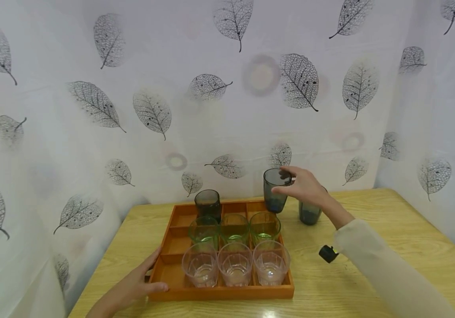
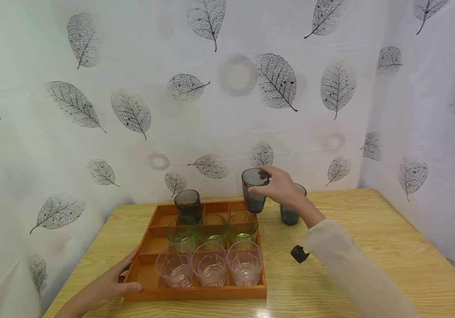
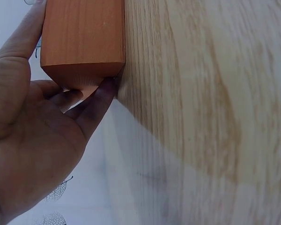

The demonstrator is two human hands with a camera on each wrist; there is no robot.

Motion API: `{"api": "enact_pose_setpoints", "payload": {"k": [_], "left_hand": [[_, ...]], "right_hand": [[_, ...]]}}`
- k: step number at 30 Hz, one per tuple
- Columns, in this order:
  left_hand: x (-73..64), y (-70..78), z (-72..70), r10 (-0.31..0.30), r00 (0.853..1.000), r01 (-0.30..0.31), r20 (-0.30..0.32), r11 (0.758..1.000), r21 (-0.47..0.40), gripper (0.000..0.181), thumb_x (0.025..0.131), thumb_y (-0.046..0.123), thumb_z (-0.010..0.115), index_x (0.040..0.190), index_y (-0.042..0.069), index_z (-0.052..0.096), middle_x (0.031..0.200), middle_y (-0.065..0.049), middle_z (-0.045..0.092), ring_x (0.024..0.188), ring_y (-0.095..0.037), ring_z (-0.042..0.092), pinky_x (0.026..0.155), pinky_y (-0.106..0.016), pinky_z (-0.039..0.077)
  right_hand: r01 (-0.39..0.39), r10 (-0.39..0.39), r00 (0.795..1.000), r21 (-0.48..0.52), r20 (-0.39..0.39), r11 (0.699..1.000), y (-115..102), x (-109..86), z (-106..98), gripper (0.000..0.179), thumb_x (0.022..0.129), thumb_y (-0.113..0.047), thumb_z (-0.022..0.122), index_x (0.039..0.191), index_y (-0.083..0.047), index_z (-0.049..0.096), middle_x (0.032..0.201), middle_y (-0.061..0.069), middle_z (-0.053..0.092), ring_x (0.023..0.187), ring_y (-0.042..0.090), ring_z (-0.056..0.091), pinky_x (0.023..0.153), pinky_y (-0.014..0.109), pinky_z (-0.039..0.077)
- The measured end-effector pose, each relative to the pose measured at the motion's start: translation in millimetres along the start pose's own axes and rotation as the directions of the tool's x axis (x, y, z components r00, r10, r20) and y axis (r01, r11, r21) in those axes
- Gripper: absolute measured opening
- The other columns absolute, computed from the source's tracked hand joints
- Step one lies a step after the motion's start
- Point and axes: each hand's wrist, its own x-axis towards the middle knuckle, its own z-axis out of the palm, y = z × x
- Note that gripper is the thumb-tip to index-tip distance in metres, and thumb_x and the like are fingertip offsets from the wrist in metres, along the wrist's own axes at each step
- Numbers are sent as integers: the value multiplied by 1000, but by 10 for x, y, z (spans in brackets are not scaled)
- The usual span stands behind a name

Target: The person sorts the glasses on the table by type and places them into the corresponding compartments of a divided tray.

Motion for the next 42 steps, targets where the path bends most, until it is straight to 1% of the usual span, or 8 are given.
{"api": "enact_pose_setpoints", "payload": {"k": [6,10,15,18,26,30,35,42], "left_hand": [[8,-12,3,3,1000,-3,4,1000,2,102,99,29,72,164,-1,-1,163,-40,6,143,-62,24,105,-64,42],[4,0,4,-3,1000,3,1,1000,-10,102,99,29,72,164,-1,0,164,-39,6,144,-61,23,106,-64,42],[-10,11,-2,5,1000,-5,-10,1000,11,102,98,30,73,165,1,2,166,-34,4,147,-59,17,110,-67,36],[-17,13,-6,5,1000,-4,-9,1000,17,102,98,31,73,166,2,2,167,-33,3,147,-60,17,110,-68,35],[-18,20,-6,0,1000,0,4,1000,1,101,100,31,72,166,3,0,167,-33,2,146,-60,19,109,-66,37],[-20,27,-7,3,1000,-3,3,1000,-2,102,99,31,72,165,2,-1,166,-34,2,146,-60,19,109,-65,38],[-9,24,-7,2,1000,-2,6,1000,-28,103,99,30,72,165,1,-2,166,-36,2,145,-59,24,107,-60,43],[-5,17,-5,1,1000,-1,9,1000,-28,102,99,30,72,165,1,-1,166,-35,1,146,-60,19,109,-64,40]], "right_hand": [[11,-11,1000,17,24,1000,-120,83,77,84,91,-37,81,154,3,44,135,25,62,118,40,62,94,56,52],[16,-16,1000,17,27,1000,-216,136,128,83,90,-36,81,154,3,44,135,24,62,117,40,63,93,55,52],[42,-44,998,39,40,998,-339,196,232,82,91,-34,81,153,5,45,137,27,61,120,40,61,98,57,50],[46,-48,998,50,51,998,-400,229,308,82,90,-34,81,152,5,45,137,27,60,121,40,60,99,57,50],[17,-21,998,65,66,998,-545,340,518,82,89,-34,82,153,2,46,139,23,60,126,39,58,102,54,50],[6,-12,997,76,78,997,-601,393,615,84,89,-35,83,154,1,45,143,22,58,129,39,56,103,54,49],[15,-21,996,66,85,998,-644,447,734,83,89,-34,84,153,3,46,142,23,59,128,38,57,102,52,50],[21,-27,996,70,87,997,-620,487,851,82,87,-33,85,151,3,49,137,22,62,124,37,60,100,50,51]]}}
